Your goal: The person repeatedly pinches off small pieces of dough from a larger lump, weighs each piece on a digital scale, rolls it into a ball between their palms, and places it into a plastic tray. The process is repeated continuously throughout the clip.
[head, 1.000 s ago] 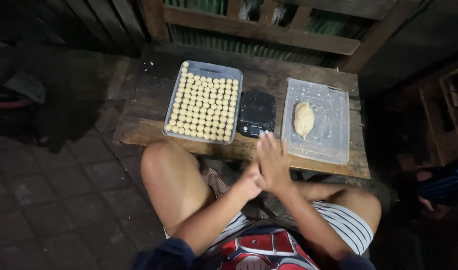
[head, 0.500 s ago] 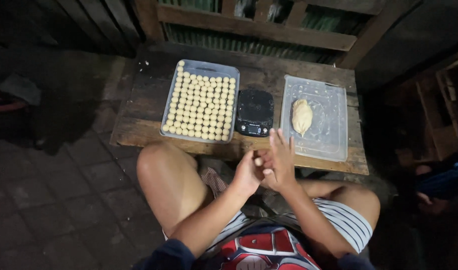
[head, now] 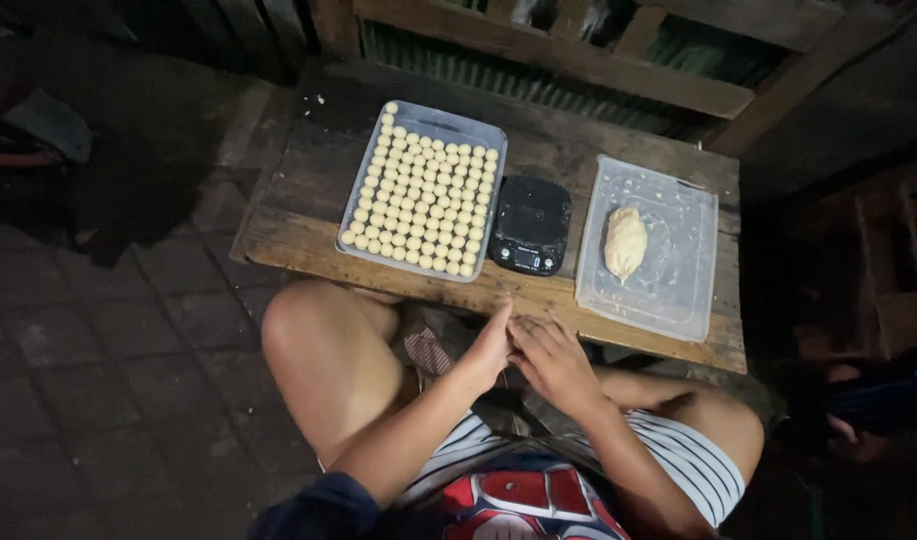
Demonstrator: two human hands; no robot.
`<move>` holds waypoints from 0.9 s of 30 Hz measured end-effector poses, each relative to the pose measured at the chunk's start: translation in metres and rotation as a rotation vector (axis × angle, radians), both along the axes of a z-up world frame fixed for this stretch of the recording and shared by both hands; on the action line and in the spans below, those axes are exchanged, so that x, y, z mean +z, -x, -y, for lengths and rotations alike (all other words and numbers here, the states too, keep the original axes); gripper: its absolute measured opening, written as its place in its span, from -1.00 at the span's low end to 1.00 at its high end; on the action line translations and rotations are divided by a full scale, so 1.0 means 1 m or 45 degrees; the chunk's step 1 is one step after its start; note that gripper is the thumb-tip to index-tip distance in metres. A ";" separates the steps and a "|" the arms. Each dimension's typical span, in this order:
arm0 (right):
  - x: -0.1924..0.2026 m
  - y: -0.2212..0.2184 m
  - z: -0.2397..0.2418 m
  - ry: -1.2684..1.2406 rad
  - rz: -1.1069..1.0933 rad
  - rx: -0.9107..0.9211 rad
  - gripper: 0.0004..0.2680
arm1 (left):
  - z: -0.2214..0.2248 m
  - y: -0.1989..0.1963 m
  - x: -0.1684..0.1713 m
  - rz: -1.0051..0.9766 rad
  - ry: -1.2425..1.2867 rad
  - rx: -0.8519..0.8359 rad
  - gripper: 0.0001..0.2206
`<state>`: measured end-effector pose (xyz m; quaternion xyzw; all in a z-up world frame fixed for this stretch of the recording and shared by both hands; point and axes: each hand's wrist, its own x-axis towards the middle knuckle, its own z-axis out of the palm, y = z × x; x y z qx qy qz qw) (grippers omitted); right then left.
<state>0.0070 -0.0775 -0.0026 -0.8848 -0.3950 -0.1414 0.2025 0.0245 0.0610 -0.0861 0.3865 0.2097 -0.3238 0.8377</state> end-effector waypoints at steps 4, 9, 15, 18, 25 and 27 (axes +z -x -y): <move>-0.032 -0.008 0.001 0.028 0.056 0.069 -0.65 | -0.016 0.002 0.025 -0.026 -0.040 0.057 -0.36; -0.017 -0.025 -0.022 -0.152 -0.183 0.077 -0.77 | -0.026 -0.007 0.025 -0.122 0.097 0.193 -0.45; -0.055 -0.113 -0.041 -1.102 -1.261 -0.329 -0.93 | -0.017 -0.002 -0.013 -0.163 0.223 0.272 -0.22; -0.066 -0.206 -0.065 -0.845 -1.019 -0.334 -0.91 | -0.001 0.015 0.018 -0.115 -0.057 0.177 -0.43; -0.040 -0.369 -0.188 -0.573 -1.017 -0.582 -0.77 | 0.065 0.045 0.031 0.771 -0.035 -0.859 -0.30; -0.095 -0.418 -0.203 -0.630 -1.005 -0.591 -0.93 | 0.014 0.022 0.099 0.773 -0.047 -0.841 -0.31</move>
